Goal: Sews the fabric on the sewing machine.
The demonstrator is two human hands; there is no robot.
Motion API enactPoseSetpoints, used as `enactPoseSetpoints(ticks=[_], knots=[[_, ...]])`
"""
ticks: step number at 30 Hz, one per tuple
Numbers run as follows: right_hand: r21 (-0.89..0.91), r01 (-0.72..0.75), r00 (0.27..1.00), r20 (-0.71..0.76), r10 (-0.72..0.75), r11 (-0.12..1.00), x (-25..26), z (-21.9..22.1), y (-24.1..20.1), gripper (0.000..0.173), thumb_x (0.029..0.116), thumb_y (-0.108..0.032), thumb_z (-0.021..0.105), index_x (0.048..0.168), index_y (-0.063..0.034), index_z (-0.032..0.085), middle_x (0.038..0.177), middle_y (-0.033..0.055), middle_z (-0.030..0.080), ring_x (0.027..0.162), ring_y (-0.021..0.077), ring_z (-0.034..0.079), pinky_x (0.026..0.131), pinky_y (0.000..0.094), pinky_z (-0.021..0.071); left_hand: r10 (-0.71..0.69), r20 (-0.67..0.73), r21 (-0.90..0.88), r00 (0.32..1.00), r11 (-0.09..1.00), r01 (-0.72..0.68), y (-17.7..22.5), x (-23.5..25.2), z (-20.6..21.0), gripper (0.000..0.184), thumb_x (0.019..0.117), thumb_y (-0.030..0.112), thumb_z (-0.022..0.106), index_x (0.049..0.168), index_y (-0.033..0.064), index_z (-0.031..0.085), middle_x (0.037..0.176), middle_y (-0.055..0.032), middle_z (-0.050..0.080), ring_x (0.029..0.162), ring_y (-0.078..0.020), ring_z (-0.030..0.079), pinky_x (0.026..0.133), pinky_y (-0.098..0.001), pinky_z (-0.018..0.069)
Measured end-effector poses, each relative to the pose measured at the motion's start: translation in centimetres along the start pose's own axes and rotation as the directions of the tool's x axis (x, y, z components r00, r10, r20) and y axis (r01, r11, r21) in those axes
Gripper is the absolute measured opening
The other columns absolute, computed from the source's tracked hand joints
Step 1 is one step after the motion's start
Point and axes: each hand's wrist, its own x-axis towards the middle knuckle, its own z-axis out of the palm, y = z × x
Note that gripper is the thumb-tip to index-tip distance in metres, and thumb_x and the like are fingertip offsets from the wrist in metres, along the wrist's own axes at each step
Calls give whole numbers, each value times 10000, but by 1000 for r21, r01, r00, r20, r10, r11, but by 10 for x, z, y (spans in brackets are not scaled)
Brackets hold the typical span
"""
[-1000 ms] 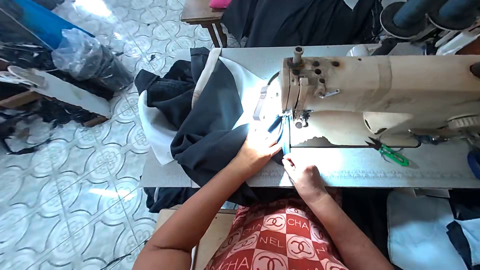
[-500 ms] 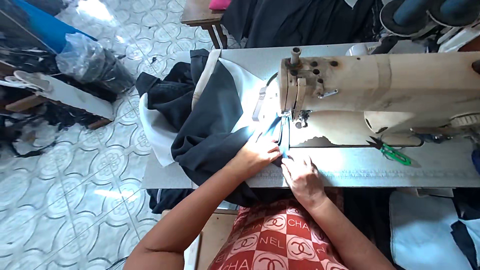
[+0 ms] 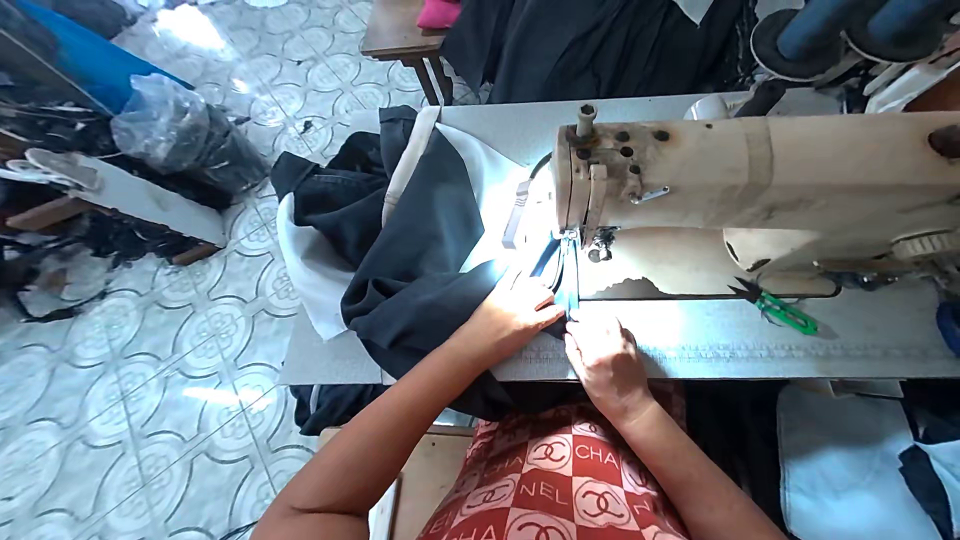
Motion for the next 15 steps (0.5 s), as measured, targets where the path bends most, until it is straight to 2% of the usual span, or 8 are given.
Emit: enactPoseSetpoints(ticks=[3,7,10,13,15], knots=[[15,0,1000,-8,0,1000,0,-1,0,216,982,-205,594,978,-100,783,1145,73,760,1068,298,710,804,450,590,-19,-6,11,1000,1000,19,2,0,1,303,1053,98,505,1212,199,742,1075,-55,744,1187,-261,665,1132,-626,383],[10,1,1000,-2,-1,1000,2,0,1,232,981,-216,590,995,-105,793,1149,62,766,1066,299,713,806,452,587,-43,13,0,999,999,43,3,3,1,305,1031,72,530,1178,215,755,1080,-55,739,1187,-267,661,1117,-647,381],[11,4,1000,-7,-4,1000,12,3,3,243,984,-213,587,1016,-87,793,1119,80,767,1041,299,718,791,448,593,-63,14,12,998,998,63,1,10,-2,318,1021,54,523,1170,202,761,1090,-67,734,1153,-274,664,992,-533,506],[26,-3,999,-41,4,1000,27,11,7,237,979,-208,596,991,-73,790,1081,86,766,1022,288,711,782,431,587,-74,10,19,997,997,74,-8,21,-1,325,1001,26,534,1164,183,767,1069,-81,718,1085,-286,660,931,-512,512],[56,-10,998,-58,13,998,37,16,11,230,969,-197,606,977,-54,786,1054,104,765,1031,312,712,801,456,591,-83,2,23,997,996,83,-14,27,0,326,988,12,549,1167,173,768,1067,-87,716,1052,-287,665,908,-519,512]])
